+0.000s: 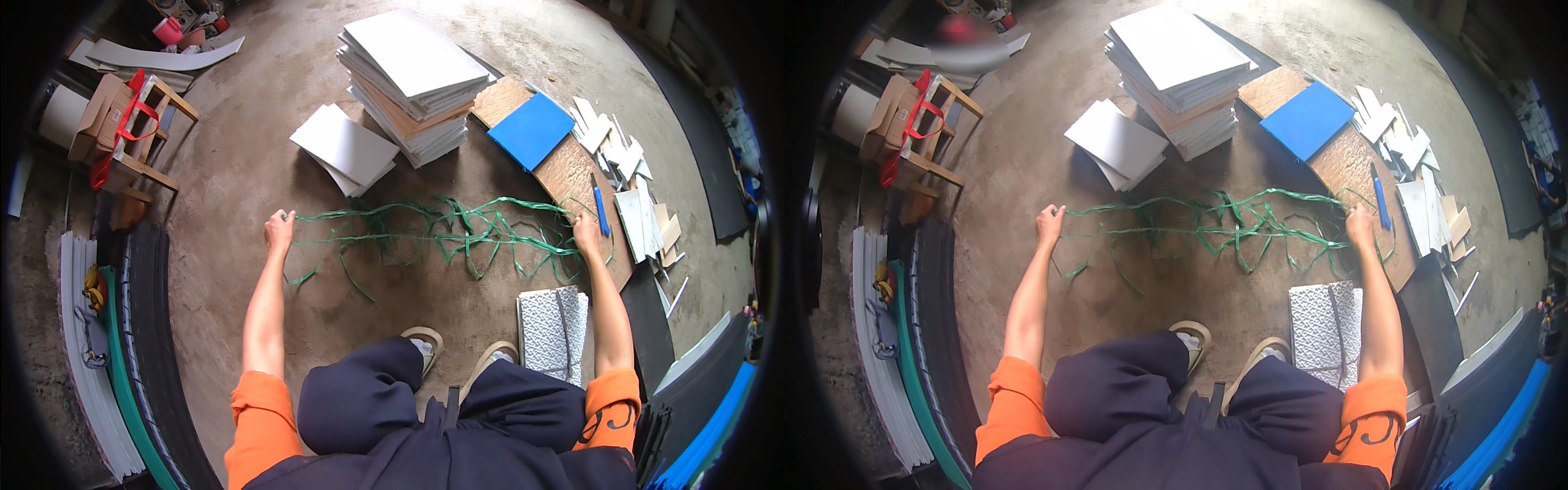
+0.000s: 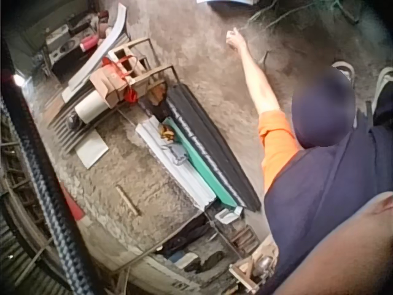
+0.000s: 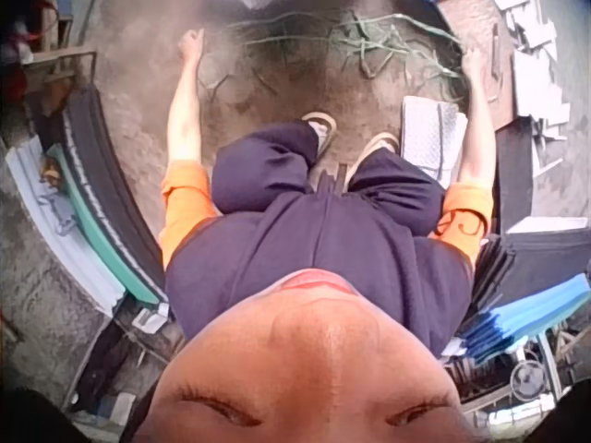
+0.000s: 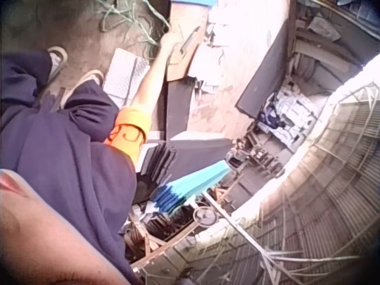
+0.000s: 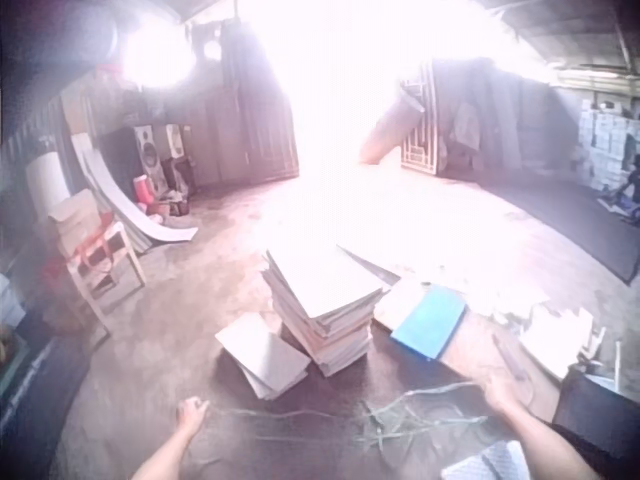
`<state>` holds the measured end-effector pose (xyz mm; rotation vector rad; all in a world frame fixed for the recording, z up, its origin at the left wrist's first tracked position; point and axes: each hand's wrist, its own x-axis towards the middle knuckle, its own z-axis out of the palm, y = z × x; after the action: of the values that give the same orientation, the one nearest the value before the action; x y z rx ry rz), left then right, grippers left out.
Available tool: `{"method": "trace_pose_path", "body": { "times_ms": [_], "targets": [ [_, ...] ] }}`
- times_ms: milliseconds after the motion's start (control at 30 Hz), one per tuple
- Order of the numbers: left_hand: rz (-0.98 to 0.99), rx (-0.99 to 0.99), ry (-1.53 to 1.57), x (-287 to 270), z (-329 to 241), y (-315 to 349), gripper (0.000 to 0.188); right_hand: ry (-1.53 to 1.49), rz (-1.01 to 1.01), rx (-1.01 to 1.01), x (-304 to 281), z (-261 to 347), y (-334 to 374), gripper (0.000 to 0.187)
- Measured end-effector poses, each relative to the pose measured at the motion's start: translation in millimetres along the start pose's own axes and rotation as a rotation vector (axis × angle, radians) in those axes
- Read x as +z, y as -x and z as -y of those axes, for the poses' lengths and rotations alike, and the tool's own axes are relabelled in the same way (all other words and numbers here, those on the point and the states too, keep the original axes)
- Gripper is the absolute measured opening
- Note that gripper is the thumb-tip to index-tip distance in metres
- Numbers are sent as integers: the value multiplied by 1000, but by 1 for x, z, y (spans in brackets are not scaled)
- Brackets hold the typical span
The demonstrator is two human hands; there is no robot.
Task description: The person untangles a bundle of green straps by hand, repeatedly pulling and separating loops. They work over a cluttered workshop floor with stacks of boards and tools nearby, occasionally adjusting the strap bundle to isolate knots.
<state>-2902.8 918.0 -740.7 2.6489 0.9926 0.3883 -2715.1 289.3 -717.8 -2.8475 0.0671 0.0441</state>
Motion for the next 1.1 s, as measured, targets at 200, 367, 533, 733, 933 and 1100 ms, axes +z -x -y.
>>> {"method": "trace_pose_path", "body": {
  "times_ms": [200, 367, 533, 733, 933, 1100],
  "targets": [
    [-33, 285, -150, 49, -80, 50, 47, 257, 317, -116, 17, 26, 35, 18],
    [309, 889, 351, 58, -181, 79, 36, 249, 322, -171, 28, 27, 40, 18],
    [267, 1126, 173, 99, -216, 97, 52, 363, 279, -223, 51, 43, 48, 37],
    [309, 1188, 35, 121, -227, 87, 53, 166, 157, -540, 78, 104, 38, 48],
    [315, 1239, -64, 123, -232, 84, 30, 83, 301, -772, 117, 147, 48, 31],
    [598, 978, 160, 120, -222, 78, 22, 49, 392, -787, 118, 143, 47, 10]
  ]
}}
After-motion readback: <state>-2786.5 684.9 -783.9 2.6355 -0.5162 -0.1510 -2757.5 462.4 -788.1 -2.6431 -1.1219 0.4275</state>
